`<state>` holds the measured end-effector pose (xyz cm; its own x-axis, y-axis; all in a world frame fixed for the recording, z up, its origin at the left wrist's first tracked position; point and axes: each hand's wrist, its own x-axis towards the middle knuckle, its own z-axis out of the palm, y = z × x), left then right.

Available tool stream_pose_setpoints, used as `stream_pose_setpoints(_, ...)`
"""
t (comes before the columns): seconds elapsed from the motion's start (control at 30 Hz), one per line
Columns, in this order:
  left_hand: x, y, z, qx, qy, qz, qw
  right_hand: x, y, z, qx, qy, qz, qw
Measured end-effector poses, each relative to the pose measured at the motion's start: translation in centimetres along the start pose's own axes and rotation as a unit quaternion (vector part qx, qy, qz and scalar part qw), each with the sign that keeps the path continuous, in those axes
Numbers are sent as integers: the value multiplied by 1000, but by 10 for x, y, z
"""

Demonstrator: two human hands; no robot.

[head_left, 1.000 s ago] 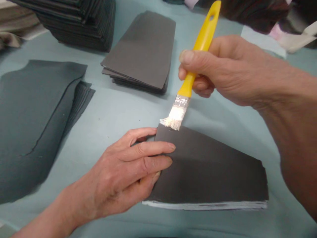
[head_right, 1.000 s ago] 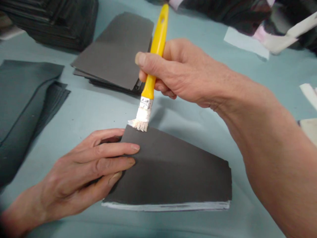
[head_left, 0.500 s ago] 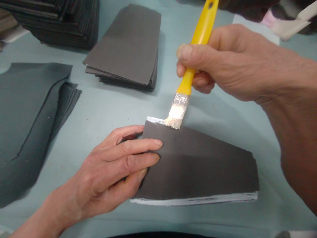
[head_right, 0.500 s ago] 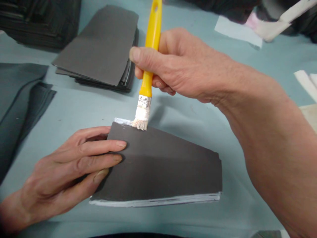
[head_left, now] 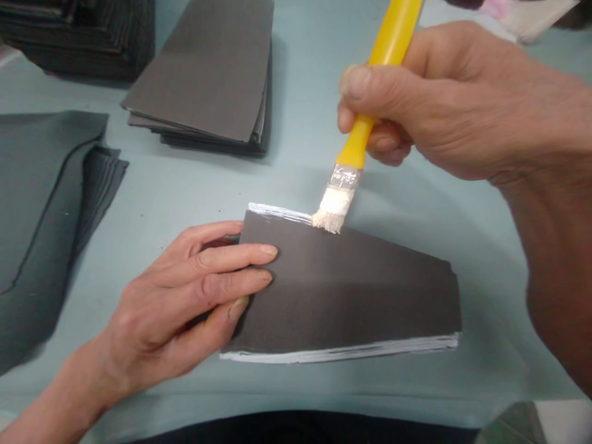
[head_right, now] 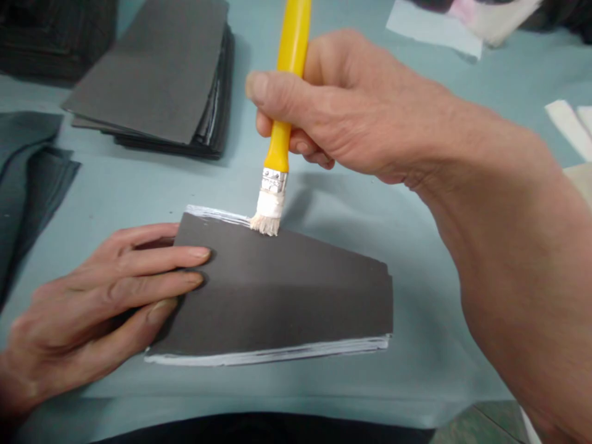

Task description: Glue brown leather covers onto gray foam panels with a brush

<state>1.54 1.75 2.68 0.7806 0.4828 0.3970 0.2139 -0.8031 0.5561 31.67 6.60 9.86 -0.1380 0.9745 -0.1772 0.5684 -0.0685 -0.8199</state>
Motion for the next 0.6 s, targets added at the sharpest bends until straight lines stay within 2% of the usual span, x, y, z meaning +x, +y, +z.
stream_pose_setpoints(0.37, -2, 1, 4, 1, 6, -20, 1000, -14, 25, -19, -17, -1, -3, 1000)
stream_pose_setpoints(0.53, 1, -1, -3, -8, -24, -7, 1000, -25, 31, -25, -7, -5, -5, 1000)
stream_pose_setpoints(0.6, 2, -2, -5, -12, -20, -5, 1000, -29, 31, -27, -12, 1, -5, 1000)
